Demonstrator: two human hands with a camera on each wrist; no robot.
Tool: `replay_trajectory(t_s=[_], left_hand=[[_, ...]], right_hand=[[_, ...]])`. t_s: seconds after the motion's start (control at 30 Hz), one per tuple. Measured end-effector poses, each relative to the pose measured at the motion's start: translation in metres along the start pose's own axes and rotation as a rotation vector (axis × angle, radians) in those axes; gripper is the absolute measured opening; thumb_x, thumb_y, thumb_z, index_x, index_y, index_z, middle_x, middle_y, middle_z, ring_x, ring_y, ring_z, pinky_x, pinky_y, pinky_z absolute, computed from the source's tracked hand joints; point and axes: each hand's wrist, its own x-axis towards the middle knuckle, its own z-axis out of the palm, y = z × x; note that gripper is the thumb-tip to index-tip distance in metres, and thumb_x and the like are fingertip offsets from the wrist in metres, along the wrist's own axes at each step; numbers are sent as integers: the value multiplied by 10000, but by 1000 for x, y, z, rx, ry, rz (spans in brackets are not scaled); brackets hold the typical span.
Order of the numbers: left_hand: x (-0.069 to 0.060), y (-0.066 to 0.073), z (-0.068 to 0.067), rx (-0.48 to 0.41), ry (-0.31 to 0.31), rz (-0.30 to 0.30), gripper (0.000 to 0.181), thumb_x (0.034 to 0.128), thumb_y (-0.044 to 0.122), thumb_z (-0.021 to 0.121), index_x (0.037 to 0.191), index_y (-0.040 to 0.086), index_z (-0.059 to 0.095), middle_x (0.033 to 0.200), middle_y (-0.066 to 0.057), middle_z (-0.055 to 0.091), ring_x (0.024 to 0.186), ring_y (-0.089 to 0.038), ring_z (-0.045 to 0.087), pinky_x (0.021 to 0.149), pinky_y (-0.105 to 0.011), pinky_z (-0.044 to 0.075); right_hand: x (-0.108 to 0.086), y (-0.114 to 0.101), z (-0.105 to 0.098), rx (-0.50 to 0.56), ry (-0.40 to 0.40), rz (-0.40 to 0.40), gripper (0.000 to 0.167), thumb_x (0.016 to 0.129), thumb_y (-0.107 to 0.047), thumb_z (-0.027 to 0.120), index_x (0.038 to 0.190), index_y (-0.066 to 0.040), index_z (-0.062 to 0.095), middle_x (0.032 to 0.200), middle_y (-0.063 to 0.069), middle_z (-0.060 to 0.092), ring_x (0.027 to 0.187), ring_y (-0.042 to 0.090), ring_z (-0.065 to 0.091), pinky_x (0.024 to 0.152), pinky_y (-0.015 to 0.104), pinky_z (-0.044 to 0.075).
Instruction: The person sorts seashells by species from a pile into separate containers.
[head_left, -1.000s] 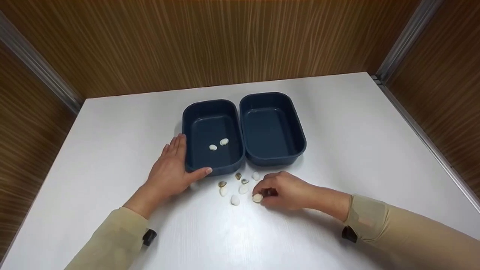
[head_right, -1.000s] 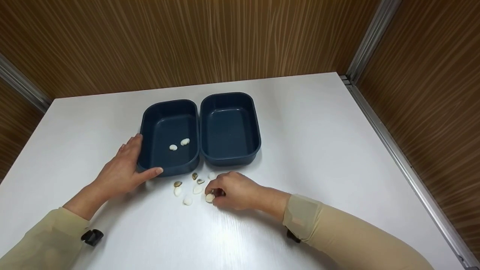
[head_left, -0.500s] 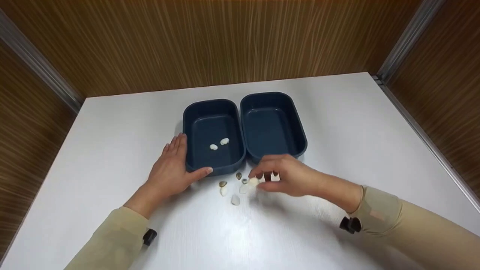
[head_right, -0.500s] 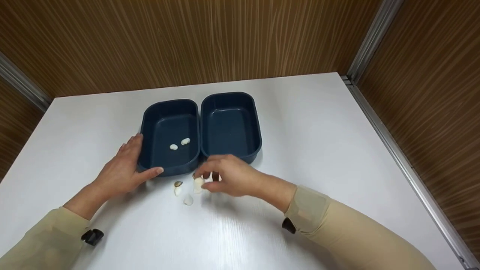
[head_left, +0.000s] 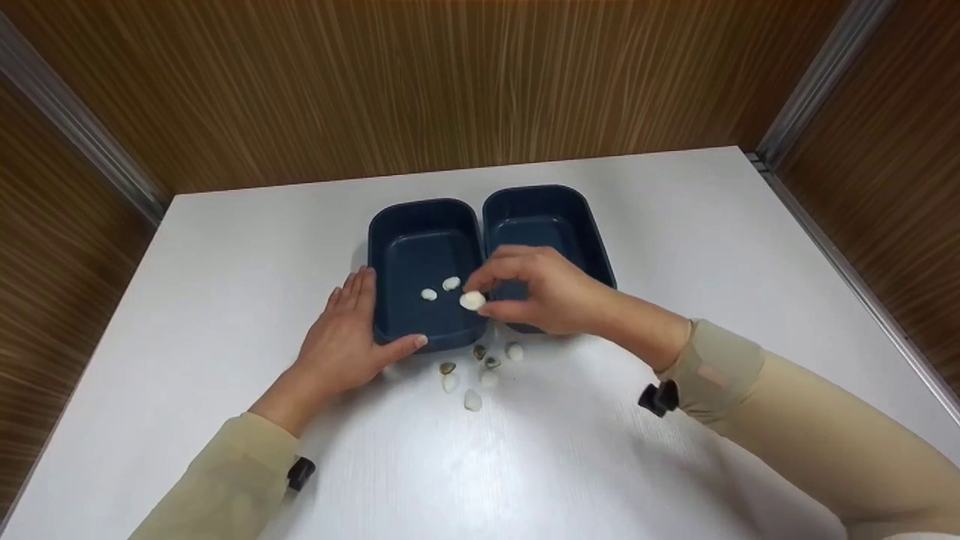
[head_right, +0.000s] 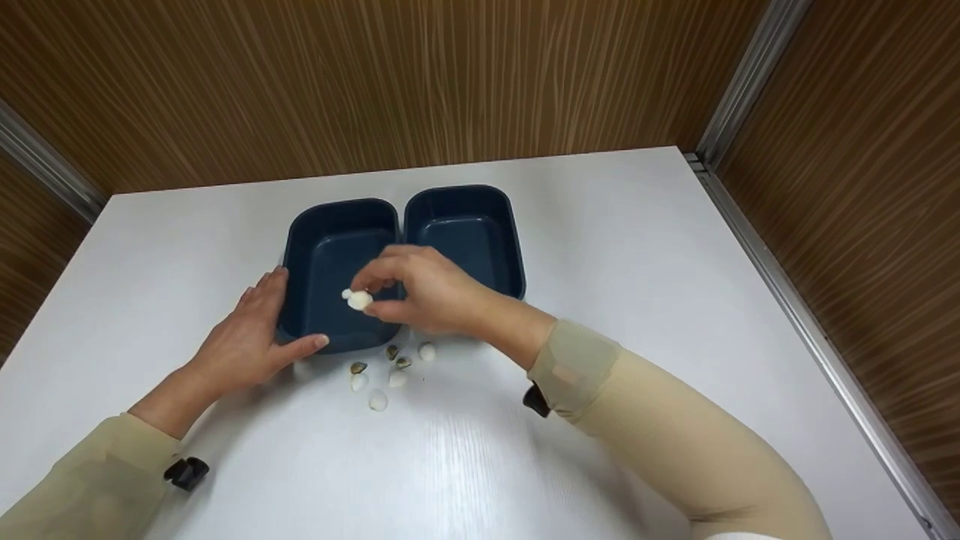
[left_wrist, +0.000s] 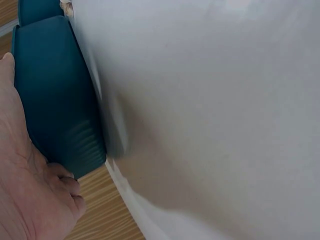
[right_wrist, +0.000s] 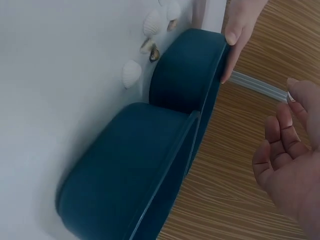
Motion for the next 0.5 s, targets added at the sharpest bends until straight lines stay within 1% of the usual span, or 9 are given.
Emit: replay_trajectory(t_s=[0.2, 0.4, 0.5], left_hand=[[0, 0, 0, 2, 1, 7, 1341, 875, 908, 499, 1663, -77, 45, 1745, -258, 91, 1627, -369, 88, 1305, -535, 89], [0, 2, 0, 8, -3, 3, 1336, 878, 899, 511, 1664, -76, 47, 1745, -257, 96, 1628, -366, 87, 1306, -529, 87], [0, 3, 0, 12, -3, 4, 1335, 878, 903, 503, 1663, -77, 50, 1745, -257, 99, 1628, -363, 89, 1306, -527, 91]], right_hand=[[24, 14, 6, 2, 23, 57, 220, 948, -106, 813, 1167, -89, 797, 1151, 37, 752, 1059, 206, 682, 921, 381, 565], [44, 30, 15, 30, 47, 105, 231, 939, -84, 809, 1168, -59, 795, 1076, 95, 739, 1011, 307, 678, 887, 466, 564], [50, 38, 23, 38, 37, 134, 239, 939, -87, 812, 1175, -54, 791, 1061, 116, 738, 1000, 328, 670, 881, 485, 565]])
